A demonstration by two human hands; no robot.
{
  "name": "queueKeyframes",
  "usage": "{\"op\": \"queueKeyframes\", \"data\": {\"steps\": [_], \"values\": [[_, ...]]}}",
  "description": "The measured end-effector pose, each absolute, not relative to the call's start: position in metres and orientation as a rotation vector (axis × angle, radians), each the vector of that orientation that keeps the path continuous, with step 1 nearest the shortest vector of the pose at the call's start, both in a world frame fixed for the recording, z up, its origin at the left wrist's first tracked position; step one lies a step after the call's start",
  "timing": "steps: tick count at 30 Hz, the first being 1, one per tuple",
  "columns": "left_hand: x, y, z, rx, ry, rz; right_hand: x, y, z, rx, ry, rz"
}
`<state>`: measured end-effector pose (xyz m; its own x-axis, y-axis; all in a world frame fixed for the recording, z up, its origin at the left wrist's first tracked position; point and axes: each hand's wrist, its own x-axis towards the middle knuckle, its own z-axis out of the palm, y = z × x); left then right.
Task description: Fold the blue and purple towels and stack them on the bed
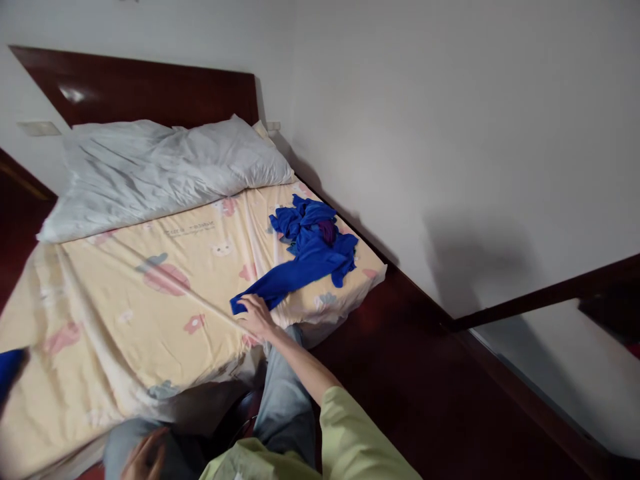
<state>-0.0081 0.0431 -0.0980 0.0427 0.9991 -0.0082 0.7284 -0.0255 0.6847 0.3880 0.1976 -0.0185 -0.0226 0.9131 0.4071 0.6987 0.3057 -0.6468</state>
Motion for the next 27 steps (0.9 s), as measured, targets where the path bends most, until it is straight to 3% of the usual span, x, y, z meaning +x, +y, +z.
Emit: {"op": "queueKeyframes", "data": {"steps": [6,11,19,27], "values": [[0.036,0.04,-0.043,1.693,1.717,1.021,0.256,0.139,0.006,-1.086,-1.836,0.575],[0.043,0.038,-0.001,1.642,1.675,1.278,0.198,0.089,0.017,-0.908,-1.867,0.725],[0.019,0.01,0.012,1.535,1.712,1.246,0.205,0.071,0.014,-0.831,-1.85,0.992],[0.016,-0.009,0.03,1.476,1.79,1.099,0.212,0.049,0.011,-0.908,-1.912,0.879]]}}
